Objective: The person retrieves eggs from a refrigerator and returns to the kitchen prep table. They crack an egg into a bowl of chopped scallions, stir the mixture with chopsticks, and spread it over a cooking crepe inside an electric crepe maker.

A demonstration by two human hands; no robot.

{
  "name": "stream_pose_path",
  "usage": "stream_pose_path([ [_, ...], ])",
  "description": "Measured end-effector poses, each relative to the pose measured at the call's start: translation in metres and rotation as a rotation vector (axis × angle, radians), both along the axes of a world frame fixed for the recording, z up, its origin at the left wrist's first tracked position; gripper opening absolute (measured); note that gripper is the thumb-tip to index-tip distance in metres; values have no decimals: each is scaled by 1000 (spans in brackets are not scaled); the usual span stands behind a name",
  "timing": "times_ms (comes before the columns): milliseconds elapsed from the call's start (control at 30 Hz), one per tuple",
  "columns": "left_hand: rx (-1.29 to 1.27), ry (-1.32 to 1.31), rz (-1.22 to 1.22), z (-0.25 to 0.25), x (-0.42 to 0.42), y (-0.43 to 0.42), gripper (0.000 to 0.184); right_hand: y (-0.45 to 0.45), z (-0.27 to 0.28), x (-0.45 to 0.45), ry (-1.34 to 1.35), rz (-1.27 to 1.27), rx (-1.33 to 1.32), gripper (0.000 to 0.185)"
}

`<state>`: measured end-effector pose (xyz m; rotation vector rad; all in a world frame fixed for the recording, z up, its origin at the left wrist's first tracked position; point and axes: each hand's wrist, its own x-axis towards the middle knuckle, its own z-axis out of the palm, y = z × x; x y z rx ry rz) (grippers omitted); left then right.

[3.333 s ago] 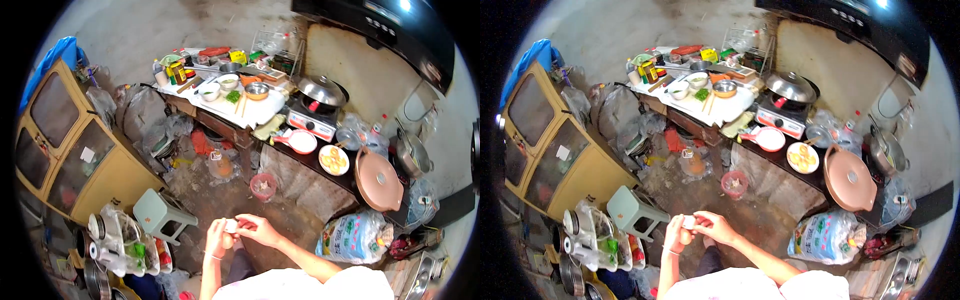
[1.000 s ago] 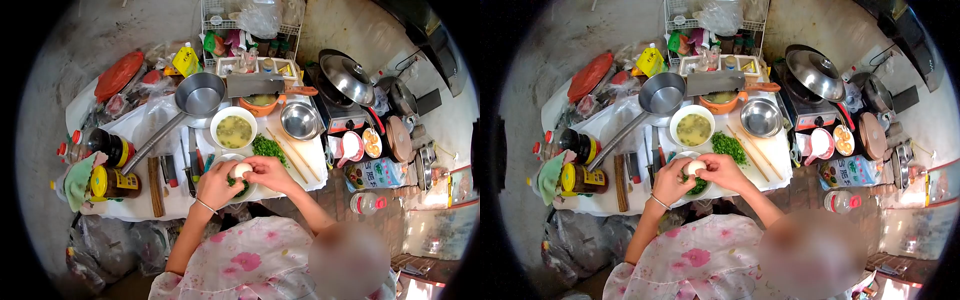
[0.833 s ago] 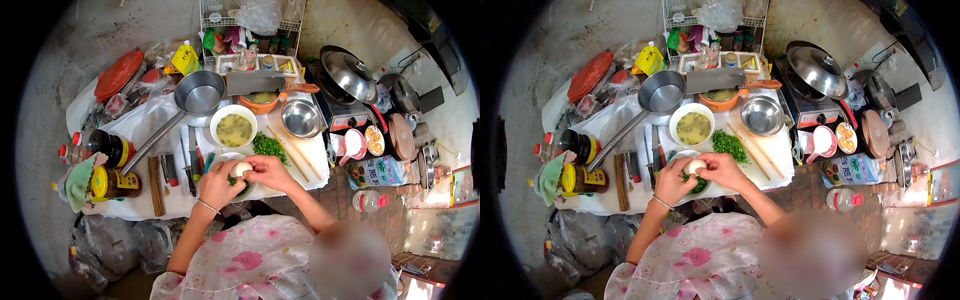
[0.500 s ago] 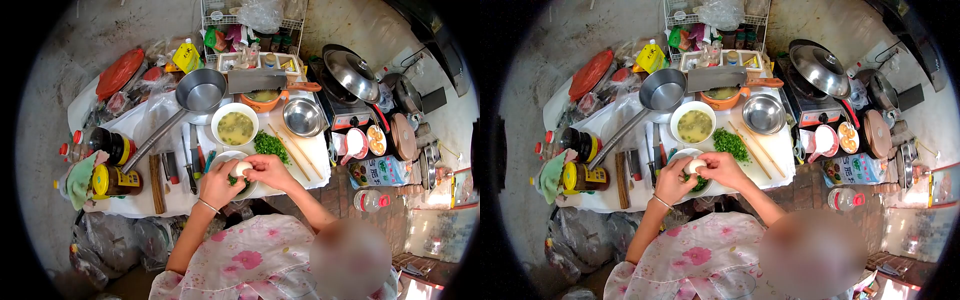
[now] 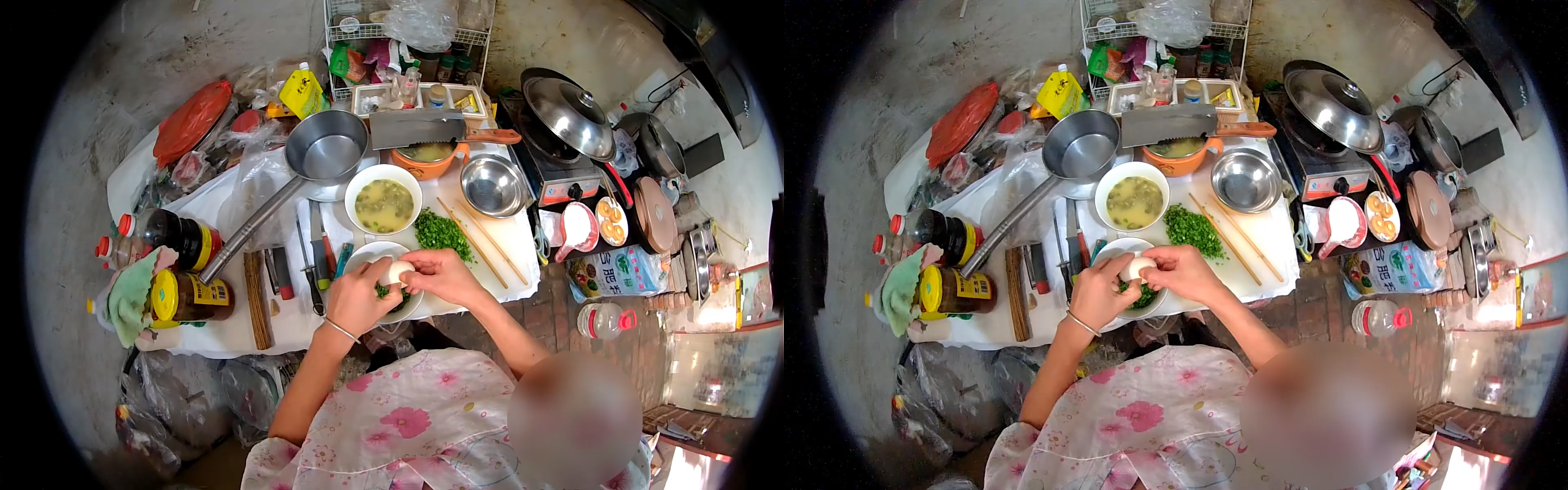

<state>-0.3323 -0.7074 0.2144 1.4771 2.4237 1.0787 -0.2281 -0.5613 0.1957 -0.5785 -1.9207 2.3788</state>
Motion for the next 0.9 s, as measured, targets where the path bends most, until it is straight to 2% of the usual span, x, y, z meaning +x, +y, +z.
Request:
stream_pose_path([
  [67, 1, -122, -79, 2, -4, -3, 36, 0, 5, 1, -16, -1, 4, 31],
  [167, -3, -152, -96, 2, -5, -4, 37, -1, 5, 1, -34, 1, 1, 31],
  [533, 27, -114, -48, -2, -5, -4, 35, -4, 1, 0, -6, 22, -3, 34],
  [733, 29, -119, -68, 1, -9, -4, 35, -12, 0, -3, 100, -12, 79, 41],
  [900, 39, -85, -73, 0, -10, -5, 35, -13, 2, -7, 95, 34, 269, 41],
])
